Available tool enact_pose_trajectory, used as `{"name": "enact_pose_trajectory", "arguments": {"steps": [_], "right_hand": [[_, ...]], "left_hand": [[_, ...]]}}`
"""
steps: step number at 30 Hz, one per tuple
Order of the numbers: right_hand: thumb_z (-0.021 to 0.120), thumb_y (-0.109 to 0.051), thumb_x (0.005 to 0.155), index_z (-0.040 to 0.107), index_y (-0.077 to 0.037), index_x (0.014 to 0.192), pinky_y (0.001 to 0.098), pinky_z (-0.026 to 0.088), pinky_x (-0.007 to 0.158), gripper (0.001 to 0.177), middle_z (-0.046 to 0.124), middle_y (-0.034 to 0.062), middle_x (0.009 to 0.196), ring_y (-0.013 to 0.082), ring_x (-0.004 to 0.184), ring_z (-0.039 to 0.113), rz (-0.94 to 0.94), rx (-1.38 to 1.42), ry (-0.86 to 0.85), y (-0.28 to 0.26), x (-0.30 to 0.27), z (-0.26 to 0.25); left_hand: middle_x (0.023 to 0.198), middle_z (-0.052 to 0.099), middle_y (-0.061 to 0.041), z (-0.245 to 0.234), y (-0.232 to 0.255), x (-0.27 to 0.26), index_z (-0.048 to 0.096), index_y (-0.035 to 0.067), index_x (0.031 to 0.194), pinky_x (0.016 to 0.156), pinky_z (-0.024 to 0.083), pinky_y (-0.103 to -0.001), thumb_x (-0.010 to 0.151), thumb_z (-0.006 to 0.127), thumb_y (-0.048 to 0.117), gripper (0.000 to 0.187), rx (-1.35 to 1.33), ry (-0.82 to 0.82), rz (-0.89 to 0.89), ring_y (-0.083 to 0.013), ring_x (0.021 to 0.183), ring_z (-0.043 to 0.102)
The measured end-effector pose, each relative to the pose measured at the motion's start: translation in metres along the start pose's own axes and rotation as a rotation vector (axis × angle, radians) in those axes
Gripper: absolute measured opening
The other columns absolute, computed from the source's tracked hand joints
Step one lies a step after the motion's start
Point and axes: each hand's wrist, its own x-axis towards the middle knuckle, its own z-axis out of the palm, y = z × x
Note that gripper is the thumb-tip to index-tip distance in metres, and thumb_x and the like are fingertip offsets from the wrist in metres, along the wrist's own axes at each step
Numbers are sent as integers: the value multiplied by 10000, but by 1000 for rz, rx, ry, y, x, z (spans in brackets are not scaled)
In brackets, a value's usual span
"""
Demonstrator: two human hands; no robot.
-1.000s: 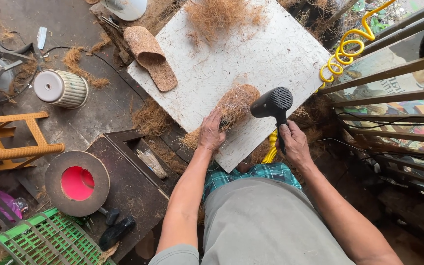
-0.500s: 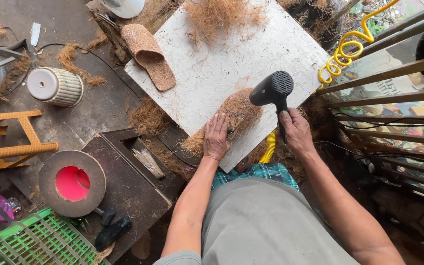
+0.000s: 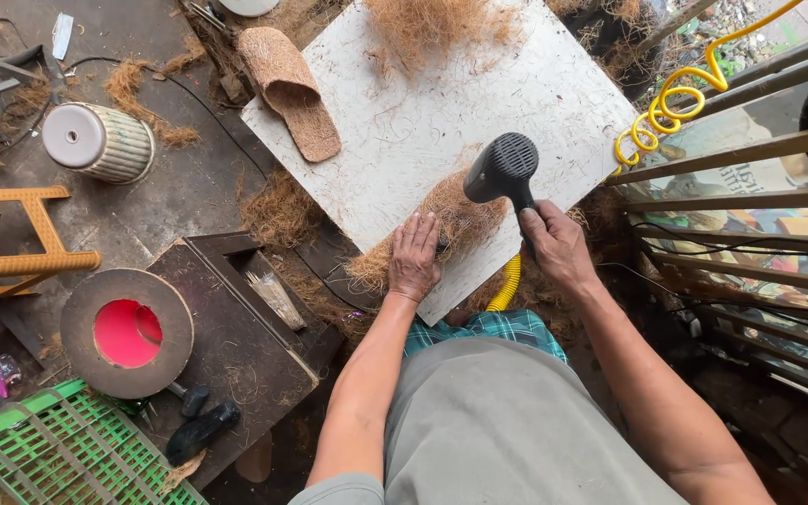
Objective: The person sprays a coco fiber slipper with a spray gun, then uses a hair dryer to dry the surface. They then use a green bottle to press and shape the fibers, followed by hand manipulation to refine the slipper's form.
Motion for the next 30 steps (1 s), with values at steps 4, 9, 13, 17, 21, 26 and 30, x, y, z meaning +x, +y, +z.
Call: {"name": "enact_pose_trajectory", "arguments": {"steps": [4, 9, 13, 17, 21, 26, 30], "right_hand": [[526, -359, 1085, 665, -72, 1094, 284, 485, 515, 319, 606, 113, 652, 191, 566, 612, -18, -45, -18, 4, 6, -2], [544, -415, 1076, 663, -104, 1056, 265, 445, 496, 333, 571, 101, 574, 197, 560, 609, 35, 16, 78, 1, 13, -4], [556, -433, 1066, 671, -129, 1014, 251, 448, 478, 329, 586, 101, 558, 183, 550, 613, 41, -3, 78, 8, 17, -6], [550, -443, 1069, 672, -125, 1002, 266, 443, 464, 348, 596, 110, 562, 192, 556, 611, 45, -29, 69, 6, 13, -8], [563, -429, 1065, 682, -144, 1000, 252, 461, 476, 316, 599, 113, 557, 194, 541, 613, 56, 2, 92, 20, 17, -8], [561, -411, 1072, 675, -117, 1007, 265, 488, 495, 323, 599, 120, 561, 201, 547, 622, 51, -1, 95, 20, 17, -9], [551, -405, 1075, 672, -112, 1024, 279, 499, 493, 321, 599, 122, 562, 207, 543, 622, 59, 1, 109, 13, 13, -7]], "left_hand": [[1459, 514, -80, -1, -3, 5, 514, 102, 1377, 1092, 371, -503, 617, 581, 30, 766, -4, 11, 2, -323, 1353, 482], [1436, 524, -76, 0, -2, 4, 519, 109, 1370, 1088, 366, -509, 588, 595, 67, 786, -24, 3, -1, -322, 1345, 485], [1402, 530, -82, -14, 2, 11, 510, 99, 1375, 1089, 363, -501, 550, 592, 62, 829, -12, -33, -16, -319, 1332, 483], [1356, 493, -82, -31, 1, 22, 604, 106, 1208, 1080, 372, -489, 524, 615, 39, 687, -39, -129, -25, -324, 1310, 447], [1372, 475, -84, -25, -2, 20, 586, 114, 1232, 1084, 368, -489, 547, 602, 30, 690, -60, -121, -43, -318, 1314, 444], [1574, 348, -97, -39, 6, 25, 536, 90, 1302, 1091, 358, -508, 553, 637, 20, 758, -61, -139, -33, -329, 1415, 374], [1553, 407, -65, -26, 1, 19, 546, 112, 1279, 1098, 348, -498, 564, 615, 46, 721, -47, -123, -38, -288, 1395, 423]]}}
